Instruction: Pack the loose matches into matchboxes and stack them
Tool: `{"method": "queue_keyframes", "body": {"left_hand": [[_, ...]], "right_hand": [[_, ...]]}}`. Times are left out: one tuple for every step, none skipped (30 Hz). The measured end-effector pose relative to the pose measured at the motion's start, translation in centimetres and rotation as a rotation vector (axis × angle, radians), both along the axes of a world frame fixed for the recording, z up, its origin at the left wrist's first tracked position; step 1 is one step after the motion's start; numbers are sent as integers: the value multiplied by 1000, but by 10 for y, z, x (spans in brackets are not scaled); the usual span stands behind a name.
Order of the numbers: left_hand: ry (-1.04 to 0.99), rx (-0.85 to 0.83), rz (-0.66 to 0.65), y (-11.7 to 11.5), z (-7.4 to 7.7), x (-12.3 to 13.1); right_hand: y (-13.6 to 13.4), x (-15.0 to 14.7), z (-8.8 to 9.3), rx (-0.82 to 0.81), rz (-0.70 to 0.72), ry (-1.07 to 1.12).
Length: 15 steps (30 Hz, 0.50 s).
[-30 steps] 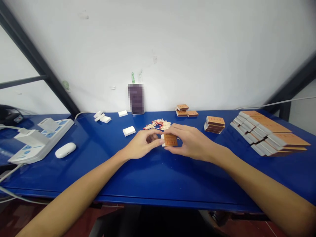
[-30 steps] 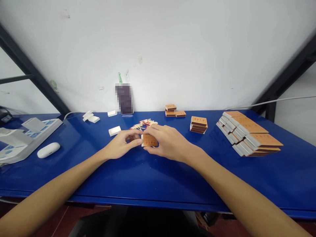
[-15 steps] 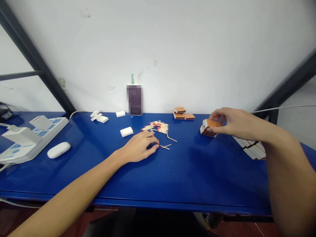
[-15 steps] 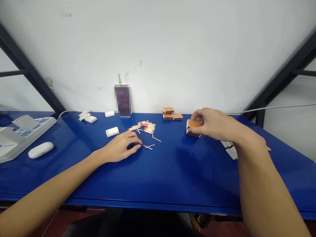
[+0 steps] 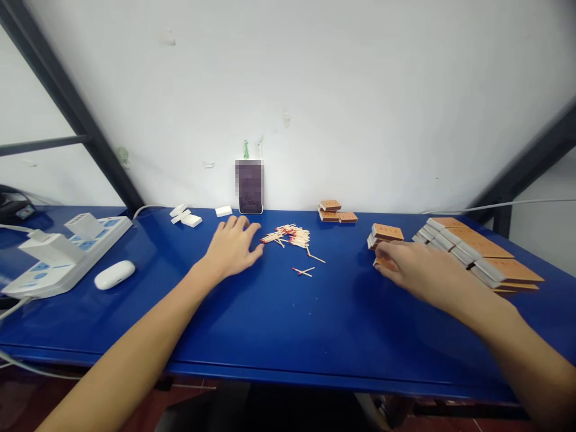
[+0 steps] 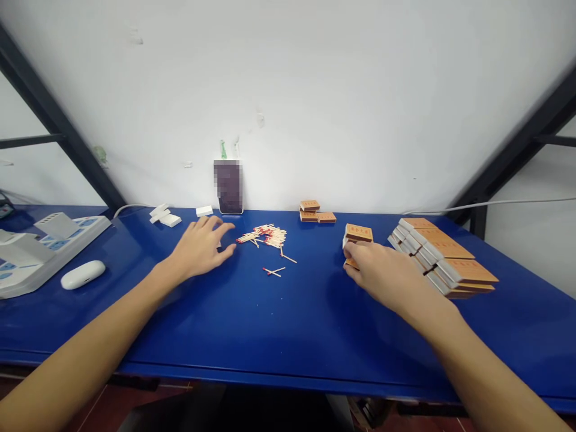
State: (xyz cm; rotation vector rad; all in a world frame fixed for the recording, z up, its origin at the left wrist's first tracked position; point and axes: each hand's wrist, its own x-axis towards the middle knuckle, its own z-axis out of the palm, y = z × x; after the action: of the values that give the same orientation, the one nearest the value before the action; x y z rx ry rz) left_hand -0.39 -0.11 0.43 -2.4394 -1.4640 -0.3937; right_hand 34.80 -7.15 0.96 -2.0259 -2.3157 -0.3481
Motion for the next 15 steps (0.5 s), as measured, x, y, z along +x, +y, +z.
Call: {"method": "queue_keyframes", "body": {"left_hand": [[35,-36,64,2,3,-7],[68,-101,99,5,7,-15],[91,-184,99,6,10,-21],[92,-263,72,8,13,-27],[72,-332,26,9,16,-31],[36,-390,-34,8,19,-33],[-10,-442,-99,7,21,-33],[-54,-498,-167,5,22,-30],[-91,-556,-238,1,23,-25],[-120,-619,-313,-5,23,-19],[-140,-672,-387,-11,22,-11],[-160,-697,-466,-18,21,-2],[-173,-699,-547,-25,19,7],[-170,-690,-620,-33,17,16],[-165,-687,-687,-40,14,25]], "right_hand": [[0,-7,1,50,30,23],[0,-15,2,90,79,51],[3,-24,2,110,135,80],[6,-34,2,104,192,101],[11,-43,1,75,233,102],[18,-51,0,38,242,85],[27,-59,-3,7,222,46],[36,-65,-6,-27,169,-5],[47,-70,-9,-39,127,-30],[59,-73,-12,-44,92,-47],[70,-75,-14,-44,66,-56],[82,-76,-17,-40,46,-59],[92,-77,-18,-37,28,-60],[100,-77,-19,-38,23,-55],[106,-77,-20,-41,23,-49]]}}
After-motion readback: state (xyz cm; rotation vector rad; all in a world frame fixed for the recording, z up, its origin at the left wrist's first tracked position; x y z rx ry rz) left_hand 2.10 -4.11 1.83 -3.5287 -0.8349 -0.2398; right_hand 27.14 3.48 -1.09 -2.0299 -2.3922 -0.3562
